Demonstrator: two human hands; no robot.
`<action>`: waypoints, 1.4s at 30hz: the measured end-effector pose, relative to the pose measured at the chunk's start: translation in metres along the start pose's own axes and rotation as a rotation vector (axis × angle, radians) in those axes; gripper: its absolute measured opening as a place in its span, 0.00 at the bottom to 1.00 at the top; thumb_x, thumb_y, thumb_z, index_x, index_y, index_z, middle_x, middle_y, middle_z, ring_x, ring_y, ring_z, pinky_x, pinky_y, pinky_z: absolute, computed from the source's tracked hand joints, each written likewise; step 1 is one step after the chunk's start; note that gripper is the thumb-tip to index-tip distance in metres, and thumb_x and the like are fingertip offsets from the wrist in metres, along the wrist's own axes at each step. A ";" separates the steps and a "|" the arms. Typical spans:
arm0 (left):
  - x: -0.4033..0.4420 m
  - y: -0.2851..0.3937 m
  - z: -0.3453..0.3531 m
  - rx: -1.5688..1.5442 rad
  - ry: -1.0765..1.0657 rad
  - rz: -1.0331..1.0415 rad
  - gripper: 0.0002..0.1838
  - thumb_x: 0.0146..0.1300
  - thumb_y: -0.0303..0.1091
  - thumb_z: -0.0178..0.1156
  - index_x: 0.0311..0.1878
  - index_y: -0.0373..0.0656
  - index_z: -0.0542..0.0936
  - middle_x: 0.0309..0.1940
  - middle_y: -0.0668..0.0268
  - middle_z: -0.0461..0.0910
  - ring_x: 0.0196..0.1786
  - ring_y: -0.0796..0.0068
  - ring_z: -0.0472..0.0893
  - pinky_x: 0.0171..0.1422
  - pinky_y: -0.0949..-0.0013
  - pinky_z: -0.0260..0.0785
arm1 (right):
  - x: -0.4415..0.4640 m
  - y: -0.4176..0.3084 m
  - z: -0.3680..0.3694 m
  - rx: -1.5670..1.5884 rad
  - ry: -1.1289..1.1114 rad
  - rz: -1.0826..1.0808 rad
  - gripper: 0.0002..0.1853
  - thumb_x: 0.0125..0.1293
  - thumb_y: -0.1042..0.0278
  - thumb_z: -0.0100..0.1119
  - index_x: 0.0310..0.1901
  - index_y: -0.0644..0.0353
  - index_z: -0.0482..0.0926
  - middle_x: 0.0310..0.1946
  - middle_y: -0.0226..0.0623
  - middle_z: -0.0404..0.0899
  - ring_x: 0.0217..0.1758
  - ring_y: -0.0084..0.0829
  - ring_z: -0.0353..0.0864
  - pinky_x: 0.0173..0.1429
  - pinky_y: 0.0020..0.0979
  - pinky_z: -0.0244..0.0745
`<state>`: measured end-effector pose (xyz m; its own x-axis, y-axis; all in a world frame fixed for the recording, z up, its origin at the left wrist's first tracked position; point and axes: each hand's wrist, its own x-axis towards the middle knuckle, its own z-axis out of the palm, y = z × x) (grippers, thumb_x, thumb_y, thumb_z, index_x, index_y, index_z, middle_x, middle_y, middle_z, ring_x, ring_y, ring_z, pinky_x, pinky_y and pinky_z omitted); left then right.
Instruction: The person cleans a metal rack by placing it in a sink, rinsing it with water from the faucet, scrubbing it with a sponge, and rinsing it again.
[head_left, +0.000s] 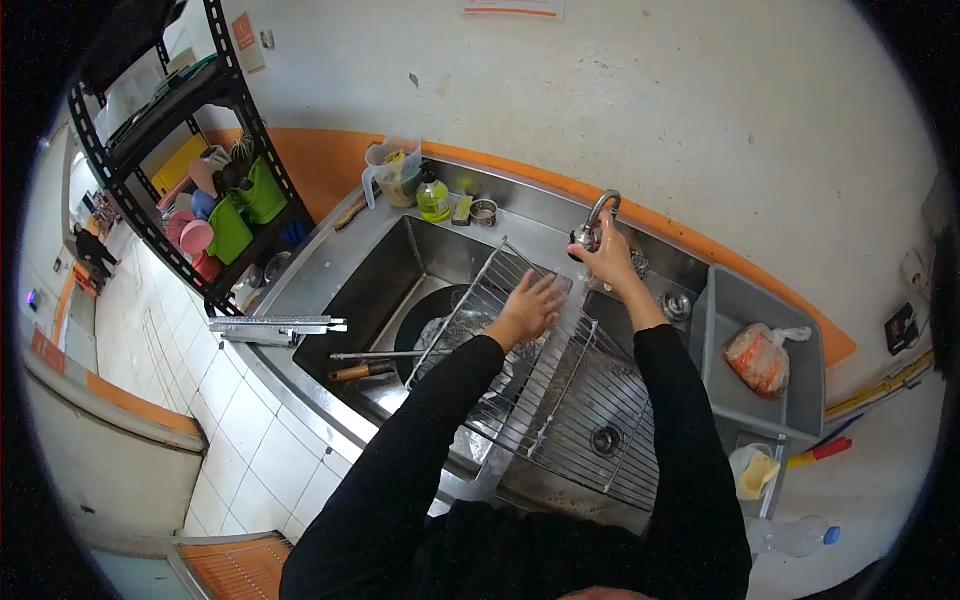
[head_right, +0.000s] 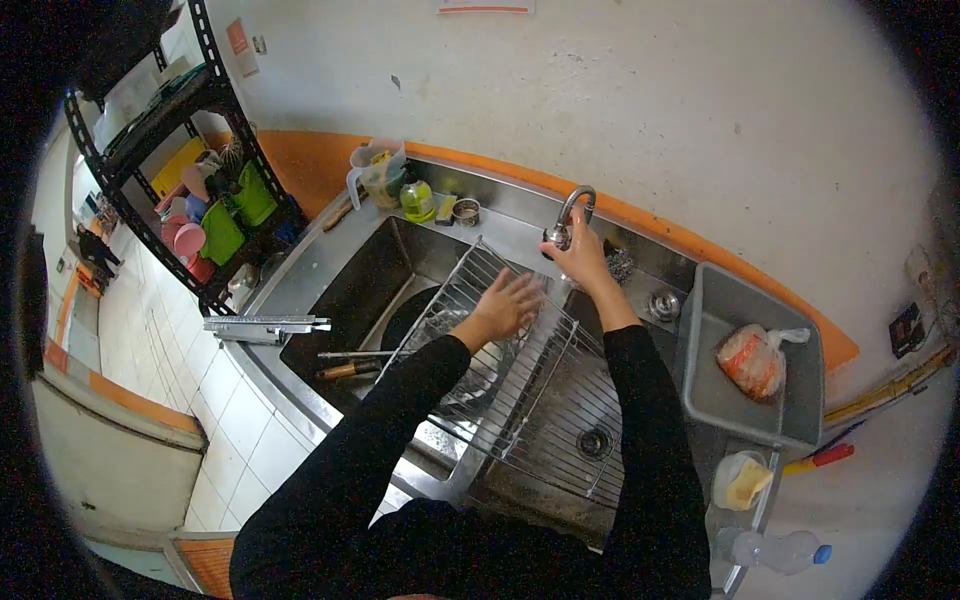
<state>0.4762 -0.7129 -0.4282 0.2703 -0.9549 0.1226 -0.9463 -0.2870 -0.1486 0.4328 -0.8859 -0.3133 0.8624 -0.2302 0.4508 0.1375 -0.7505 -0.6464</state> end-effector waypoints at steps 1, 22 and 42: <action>-0.004 -0.002 -0.005 0.049 0.046 -0.120 0.26 0.65 0.49 0.39 0.64 0.50 0.61 0.68 0.66 0.53 0.70 0.65 0.49 0.70 0.46 0.33 | -0.003 -0.001 -0.002 -0.008 -0.001 -0.001 0.36 0.45 0.61 0.69 0.53 0.59 0.57 0.41 0.51 0.75 0.43 0.52 0.76 0.47 0.41 0.70; -0.013 0.076 0.012 0.061 -0.078 -0.121 0.27 0.64 0.47 0.41 0.67 0.56 0.57 0.69 0.69 0.49 0.72 0.64 0.43 0.70 0.44 0.28 | -0.060 0.031 0.029 0.775 -0.434 0.419 0.24 0.57 0.61 0.61 0.52 0.63 0.68 0.40 0.43 0.76 0.39 0.30 0.78 0.43 0.30 0.75; 0.003 0.045 0.010 0.207 -0.091 -0.138 0.28 0.62 0.44 0.43 0.66 0.48 0.59 0.66 0.66 0.56 0.69 0.64 0.52 0.71 0.48 0.33 | -0.042 0.049 0.031 0.930 -0.131 0.649 0.15 0.63 0.65 0.46 0.48 0.64 0.72 0.37 0.38 0.78 0.38 0.30 0.79 0.42 0.30 0.76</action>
<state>0.4362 -0.7299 -0.4439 0.4179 -0.9059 0.0684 -0.8455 -0.4153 -0.3357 0.4180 -0.8939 -0.3830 0.9391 -0.3001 -0.1676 -0.0927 0.2486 -0.9642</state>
